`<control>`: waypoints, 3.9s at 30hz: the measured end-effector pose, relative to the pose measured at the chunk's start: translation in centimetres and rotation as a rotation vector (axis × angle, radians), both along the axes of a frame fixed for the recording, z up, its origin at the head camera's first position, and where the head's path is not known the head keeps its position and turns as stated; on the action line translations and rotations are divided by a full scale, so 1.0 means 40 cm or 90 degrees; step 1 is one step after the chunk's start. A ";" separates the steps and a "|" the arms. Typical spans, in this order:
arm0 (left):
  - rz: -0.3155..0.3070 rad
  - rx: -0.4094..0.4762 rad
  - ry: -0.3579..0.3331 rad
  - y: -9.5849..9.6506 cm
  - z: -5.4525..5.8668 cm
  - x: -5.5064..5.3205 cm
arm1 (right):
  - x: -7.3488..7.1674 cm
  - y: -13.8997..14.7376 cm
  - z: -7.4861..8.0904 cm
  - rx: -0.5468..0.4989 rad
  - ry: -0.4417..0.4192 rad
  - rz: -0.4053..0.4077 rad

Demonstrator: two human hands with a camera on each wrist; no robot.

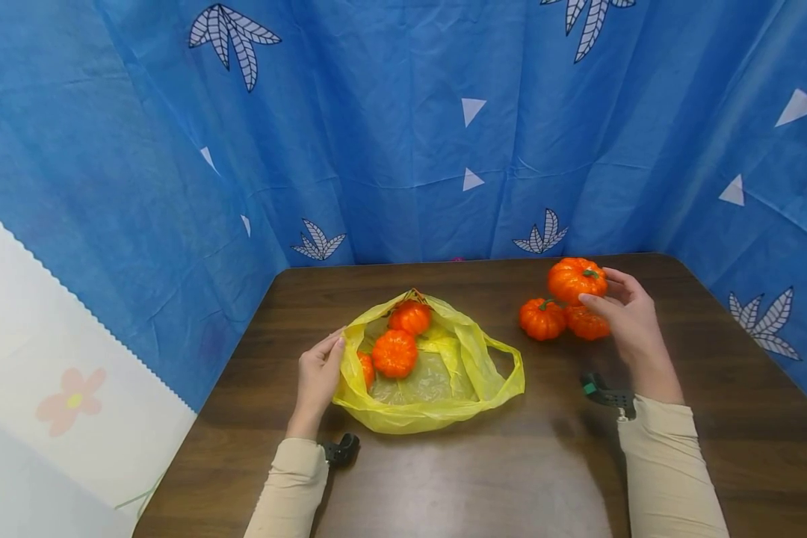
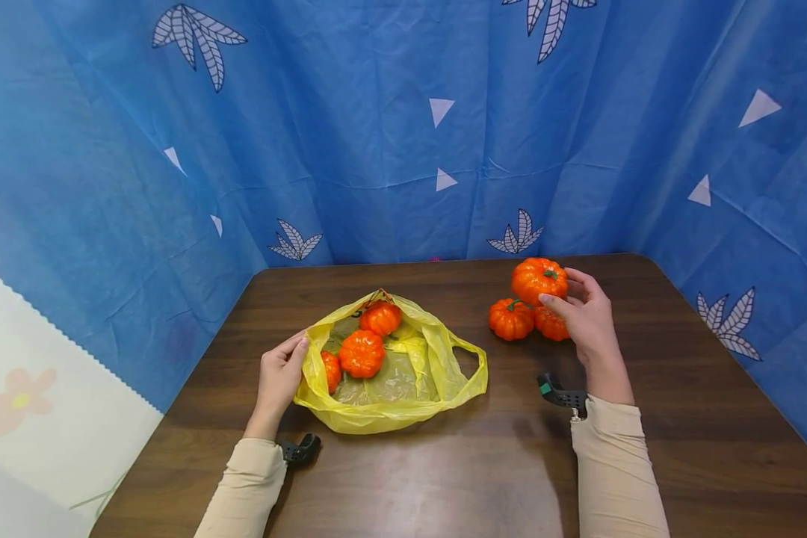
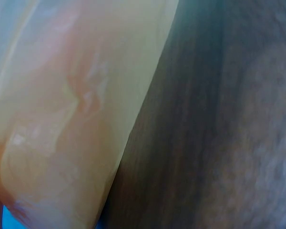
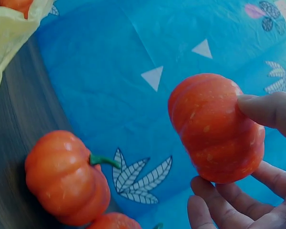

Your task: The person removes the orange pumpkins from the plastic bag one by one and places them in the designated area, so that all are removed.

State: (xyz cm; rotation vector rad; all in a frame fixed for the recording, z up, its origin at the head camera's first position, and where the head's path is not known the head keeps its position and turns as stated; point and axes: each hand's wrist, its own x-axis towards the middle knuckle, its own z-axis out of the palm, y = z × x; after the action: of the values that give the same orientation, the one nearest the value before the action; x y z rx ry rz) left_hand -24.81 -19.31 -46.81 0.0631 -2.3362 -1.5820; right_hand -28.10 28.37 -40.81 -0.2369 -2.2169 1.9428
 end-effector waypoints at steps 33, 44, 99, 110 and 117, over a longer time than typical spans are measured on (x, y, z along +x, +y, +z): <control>0.001 0.009 0.005 0.002 -0.005 -0.001 | -0.023 0.114 -0.083 -0.241 -0.060 -0.263; 0.000 0.014 0.020 0.001 -0.004 0.003 | -0.025 0.141 -0.126 -0.241 -0.113 -0.300; 0.012 0.009 -0.025 -0.006 -0.008 -0.007 | -0.021 0.161 -0.195 0.006 -0.202 -0.298; 0.012 0.019 -0.029 -0.006 -0.006 -0.005 | -0.016 0.166 -0.184 0.039 -0.223 -0.268; 0.012 0.020 -0.032 -0.006 -0.008 -0.003 | -0.008 0.168 -0.170 0.071 -0.215 -0.273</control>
State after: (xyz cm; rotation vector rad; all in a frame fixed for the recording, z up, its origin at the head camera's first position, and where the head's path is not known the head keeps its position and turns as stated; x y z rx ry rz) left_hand -24.94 -19.55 -47.14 0.1335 -2.3413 -1.6273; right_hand -28.40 35.07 -47.60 -0.9973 -2.2146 1.6340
